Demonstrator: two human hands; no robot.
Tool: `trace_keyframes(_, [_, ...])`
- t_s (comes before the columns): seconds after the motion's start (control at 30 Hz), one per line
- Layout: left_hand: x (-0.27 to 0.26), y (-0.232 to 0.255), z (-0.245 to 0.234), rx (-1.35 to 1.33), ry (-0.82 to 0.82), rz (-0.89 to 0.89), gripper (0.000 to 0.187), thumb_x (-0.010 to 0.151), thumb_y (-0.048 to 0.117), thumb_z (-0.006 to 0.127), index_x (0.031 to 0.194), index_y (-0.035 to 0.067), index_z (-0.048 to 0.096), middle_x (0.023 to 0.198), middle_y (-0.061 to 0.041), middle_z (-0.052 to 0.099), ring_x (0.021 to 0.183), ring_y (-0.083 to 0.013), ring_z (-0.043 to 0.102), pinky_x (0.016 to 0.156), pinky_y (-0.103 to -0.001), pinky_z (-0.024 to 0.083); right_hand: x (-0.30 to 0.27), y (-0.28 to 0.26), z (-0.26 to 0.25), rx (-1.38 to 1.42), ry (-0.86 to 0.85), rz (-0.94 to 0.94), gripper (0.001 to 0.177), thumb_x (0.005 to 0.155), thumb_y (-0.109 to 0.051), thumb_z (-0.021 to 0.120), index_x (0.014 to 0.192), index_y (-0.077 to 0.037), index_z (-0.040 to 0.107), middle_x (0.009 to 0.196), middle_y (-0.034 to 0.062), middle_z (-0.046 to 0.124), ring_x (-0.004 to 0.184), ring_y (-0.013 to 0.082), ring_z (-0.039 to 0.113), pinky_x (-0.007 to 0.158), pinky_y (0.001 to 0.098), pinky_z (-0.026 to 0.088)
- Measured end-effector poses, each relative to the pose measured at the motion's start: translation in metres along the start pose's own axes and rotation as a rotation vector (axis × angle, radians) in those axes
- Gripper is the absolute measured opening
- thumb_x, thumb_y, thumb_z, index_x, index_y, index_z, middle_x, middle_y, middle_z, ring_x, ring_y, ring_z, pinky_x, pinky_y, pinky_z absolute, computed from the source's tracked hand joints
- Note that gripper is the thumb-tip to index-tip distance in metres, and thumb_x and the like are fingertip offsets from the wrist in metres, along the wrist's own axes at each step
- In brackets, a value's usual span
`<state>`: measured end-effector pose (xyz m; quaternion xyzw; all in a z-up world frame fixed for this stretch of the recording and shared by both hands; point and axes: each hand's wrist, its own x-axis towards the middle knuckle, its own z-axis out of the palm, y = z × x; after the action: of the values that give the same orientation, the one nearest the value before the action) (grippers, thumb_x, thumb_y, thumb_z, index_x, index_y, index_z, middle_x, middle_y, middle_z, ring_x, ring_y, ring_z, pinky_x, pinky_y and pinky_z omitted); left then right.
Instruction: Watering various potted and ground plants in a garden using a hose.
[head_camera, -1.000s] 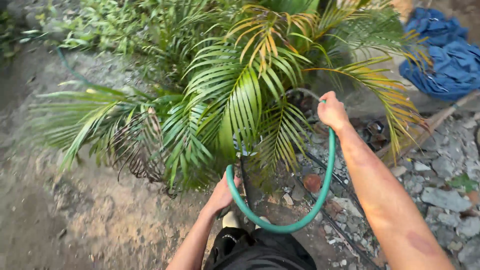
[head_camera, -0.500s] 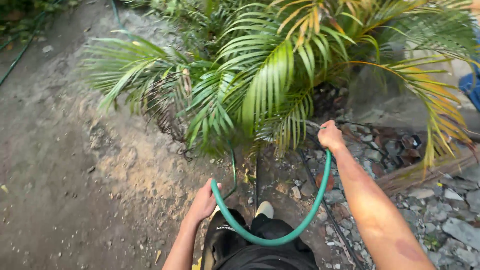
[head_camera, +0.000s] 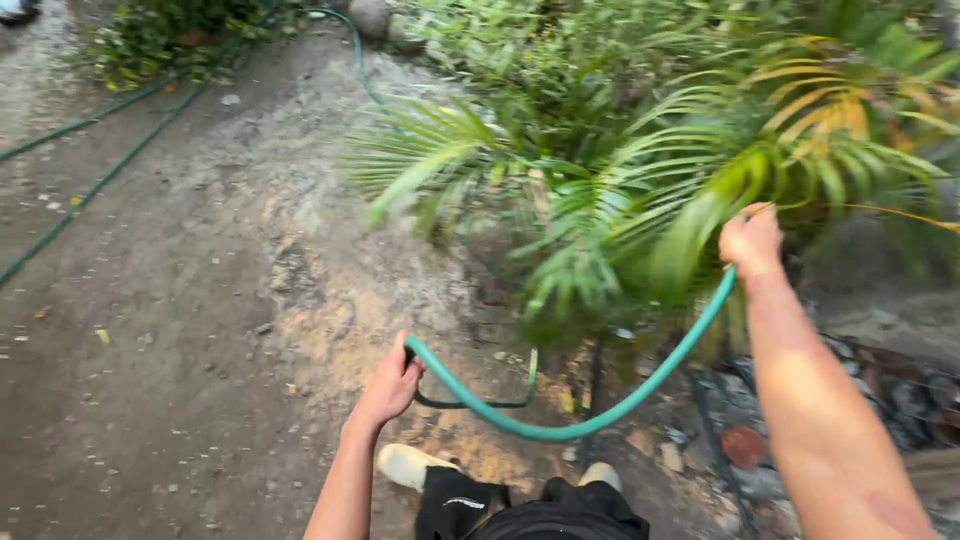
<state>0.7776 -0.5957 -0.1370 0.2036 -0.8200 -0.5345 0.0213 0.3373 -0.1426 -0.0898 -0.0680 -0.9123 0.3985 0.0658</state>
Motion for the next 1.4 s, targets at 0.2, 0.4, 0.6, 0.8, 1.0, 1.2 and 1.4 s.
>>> trace_keyframes(0.2, [0.029,-0.011,-0.198,0.159,0.212,0.165,0.015,0.096,0.003,0.055,0.110,0.007,0.059,0.074,-0.015,0.058,0.069,-0.0285,0.058,0.067,-0.042,0.050,-0.014,-0.112,0.097,0.120,0.068,-0.063,0.021,0.098,-0.011,0.059,0.118,-0.005,0.052,0.083,0.0154,0.063,0.052,0.0247,0.059,0.043,0.0436,0.047])
trace_keyframes(0.4, [0.034,0.009,-0.360,0.300,0.461,0.551,0.027,0.091,-0.007,0.055,0.114,0.006,0.061,0.094,-0.017,0.065,0.086,-0.0291,0.064,0.077,-0.040,0.053,-0.017,-0.223,0.219,0.279,0.014,-0.073,0.016,0.100,-0.007,0.054,0.115,-0.010,0.050,0.085,0.0069,0.059,0.051,0.0164,0.056,0.040,0.0388,0.044])
trace_keyframes(0.6, [0.070,-0.045,-0.453,0.170,0.620,0.282,0.034,0.095,-0.001,0.060,0.128,0.007,0.061,0.087,-0.018,0.062,0.077,-0.0274,0.064,0.074,-0.038,0.053,-0.047,-0.316,0.342,0.303,-0.148,0.024,0.015,0.101,-0.011,0.051,0.115,-0.014,0.045,0.080,0.0074,0.056,0.049,0.0157,0.053,0.038,0.0386,0.043])
trace_keyframes(0.8, [0.132,-0.161,-0.534,0.202,0.815,0.200,0.015,0.099,0.007,0.068,0.114,0.005,0.065,0.088,-0.014,0.067,0.075,-0.0230,0.064,0.071,-0.033,0.052,-0.050,-0.372,0.516,0.318,-0.330,-0.035,0.018,0.104,-0.010,0.051,0.119,-0.015,0.043,0.079,0.0045,0.055,0.047,0.0148,0.051,0.039,0.0378,0.042])
trace_keyframes(1.0, [0.190,-0.238,-0.641,0.022,0.851,0.041,0.017,0.102,0.017,0.066,0.113,0.006,0.061,0.088,-0.005,0.071,0.077,-0.0143,0.064,0.070,-0.029,0.053,-0.112,-0.483,0.682,0.401,-0.551,-0.075,0.019,0.109,-0.016,0.052,0.123,-0.015,0.039,0.076,0.0045,0.054,0.048,0.0150,0.050,0.041,0.0367,0.042])
trace_keyframes(1.2, [0.193,-0.291,-0.736,-0.389,0.911,-0.180,0.023,0.106,0.032,0.059,0.112,0.011,0.066,0.103,-0.003,0.070,0.093,-0.0121,0.063,0.075,-0.033,0.055,-0.171,-0.602,0.819,0.555,-0.796,-0.101,0.019,0.113,-0.016,0.049,0.127,-0.020,0.038,0.079,0.0019,0.053,0.052,0.0133,0.050,0.044,0.0349,0.042])
trace_keyframes(1.4, [0.208,-0.360,-0.839,-0.499,0.911,-0.179,0.028,0.105,0.040,0.053,0.113,0.015,0.061,0.114,-0.001,0.070,0.112,-0.0137,0.066,0.089,-0.040,0.056,-0.261,-0.737,0.926,0.515,-0.886,-0.102,0.016,0.114,-0.019,0.048,0.125,-0.025,0.038,0.076,0.0012,0.049,0.051,0.0136,0.047,0.043,0.0350,0.041])
